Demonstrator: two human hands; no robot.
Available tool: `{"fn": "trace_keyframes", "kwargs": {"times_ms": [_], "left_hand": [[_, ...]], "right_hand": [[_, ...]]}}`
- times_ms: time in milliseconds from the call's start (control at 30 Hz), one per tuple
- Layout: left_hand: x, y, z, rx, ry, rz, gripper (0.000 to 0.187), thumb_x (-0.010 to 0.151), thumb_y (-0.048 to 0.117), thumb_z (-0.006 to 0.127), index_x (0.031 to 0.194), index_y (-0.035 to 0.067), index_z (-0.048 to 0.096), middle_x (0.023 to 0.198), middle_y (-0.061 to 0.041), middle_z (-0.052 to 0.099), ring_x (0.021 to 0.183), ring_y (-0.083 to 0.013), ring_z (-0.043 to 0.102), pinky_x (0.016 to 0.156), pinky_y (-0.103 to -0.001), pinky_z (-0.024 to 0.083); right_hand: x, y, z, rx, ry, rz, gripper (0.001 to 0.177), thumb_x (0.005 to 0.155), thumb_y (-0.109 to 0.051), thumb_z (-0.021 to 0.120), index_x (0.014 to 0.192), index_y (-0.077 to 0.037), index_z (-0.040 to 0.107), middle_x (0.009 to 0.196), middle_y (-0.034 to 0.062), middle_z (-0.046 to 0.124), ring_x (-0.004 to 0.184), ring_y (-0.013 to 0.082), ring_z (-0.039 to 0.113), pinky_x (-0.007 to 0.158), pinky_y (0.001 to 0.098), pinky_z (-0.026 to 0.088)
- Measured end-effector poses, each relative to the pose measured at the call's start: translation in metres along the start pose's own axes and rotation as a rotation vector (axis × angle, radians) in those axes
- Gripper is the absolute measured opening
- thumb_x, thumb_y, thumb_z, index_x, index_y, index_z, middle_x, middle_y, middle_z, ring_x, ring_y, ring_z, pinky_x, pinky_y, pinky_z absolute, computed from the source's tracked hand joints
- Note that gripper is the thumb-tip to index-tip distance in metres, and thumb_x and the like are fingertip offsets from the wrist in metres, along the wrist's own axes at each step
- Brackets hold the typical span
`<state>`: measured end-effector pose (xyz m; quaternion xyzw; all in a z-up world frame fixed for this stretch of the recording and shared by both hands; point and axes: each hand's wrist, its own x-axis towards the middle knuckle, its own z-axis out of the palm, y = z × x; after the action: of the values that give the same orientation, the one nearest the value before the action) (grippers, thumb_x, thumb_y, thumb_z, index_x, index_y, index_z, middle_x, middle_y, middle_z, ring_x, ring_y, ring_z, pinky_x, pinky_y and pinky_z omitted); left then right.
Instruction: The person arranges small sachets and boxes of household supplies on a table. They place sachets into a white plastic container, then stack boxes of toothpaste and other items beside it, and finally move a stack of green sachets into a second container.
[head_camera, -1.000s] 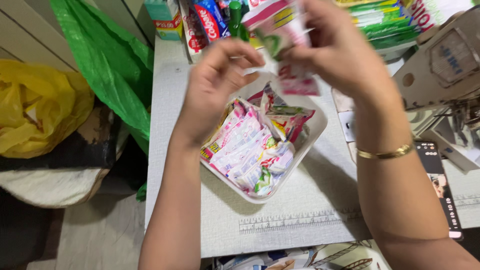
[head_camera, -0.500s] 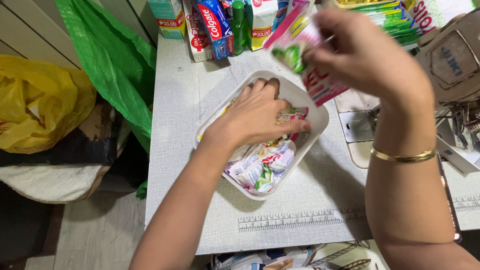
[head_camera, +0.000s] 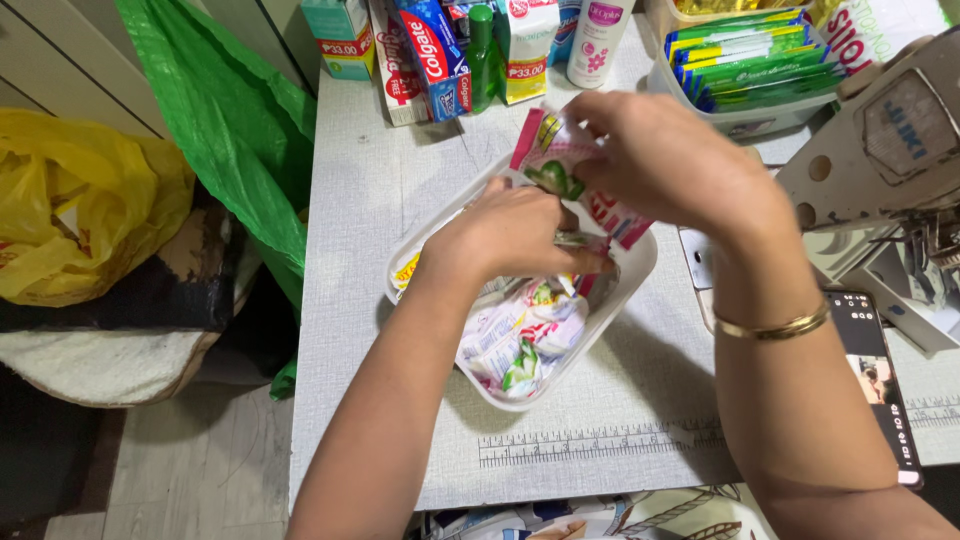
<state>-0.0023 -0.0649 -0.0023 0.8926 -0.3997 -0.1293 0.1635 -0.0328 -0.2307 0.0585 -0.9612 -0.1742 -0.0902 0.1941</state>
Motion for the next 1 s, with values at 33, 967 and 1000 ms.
{"fn": "trace_keyframes", "kwargs": {"times_ms": [33,967,1000], "left_hand": [[-0.001,0.001,-0.004,-0.021,-0.070,-0.062,0.066,0.070,0.074,0.067,0.109,0.023,0.079,0.106,-0.012,0.077,0.107,-0.0300,0.070,0.101,-0.048,0.046],[-0.026,-0.023,-0.015,-0.354,-0.090,0.009,0.033,0.072,0.032,0.083,0.088,0.002,0.079,0.082,-0.014,0.078,0.070,-0.0225,0.073,0.068,-0.038,0.057],[-0.028,-0.024,-0.014,-0.373,-0.080,0.048,0.031,0.073,0.029,0.081,0.091,0.004,0.080,0.085,-0.013,0.079,0.073,-0.0219,0.074,0.070,-0.037,0.058]], "right_hand": [[0.001,-0.002,0.002,-0.010,-0.002,-0.019,0.040,0.079,-0.008,0.074,0.117,0.002,0.066,0.097,0.0259,0.072,0.094,0.0442,0.069,0.081,0.0512,0.053],[-0.002,-0.027,0.055,-0.373,-0.101,0.123,0.034,0.078,-0.011,0.069,0.108,0.000,0.059,0.094,0.0211,0.071,0.079,0.0403,0.072,0.068,0.0483,0.059],[-0.002,-0.029,0.056,-0.367,-0.094,0.111,0.031,0.081,-0.012,0.068,0.107,0.001,0.059,0.092,0.0214,0.072,0.079,0.0405,0.072,0.068,0.0483,0.059]]}}
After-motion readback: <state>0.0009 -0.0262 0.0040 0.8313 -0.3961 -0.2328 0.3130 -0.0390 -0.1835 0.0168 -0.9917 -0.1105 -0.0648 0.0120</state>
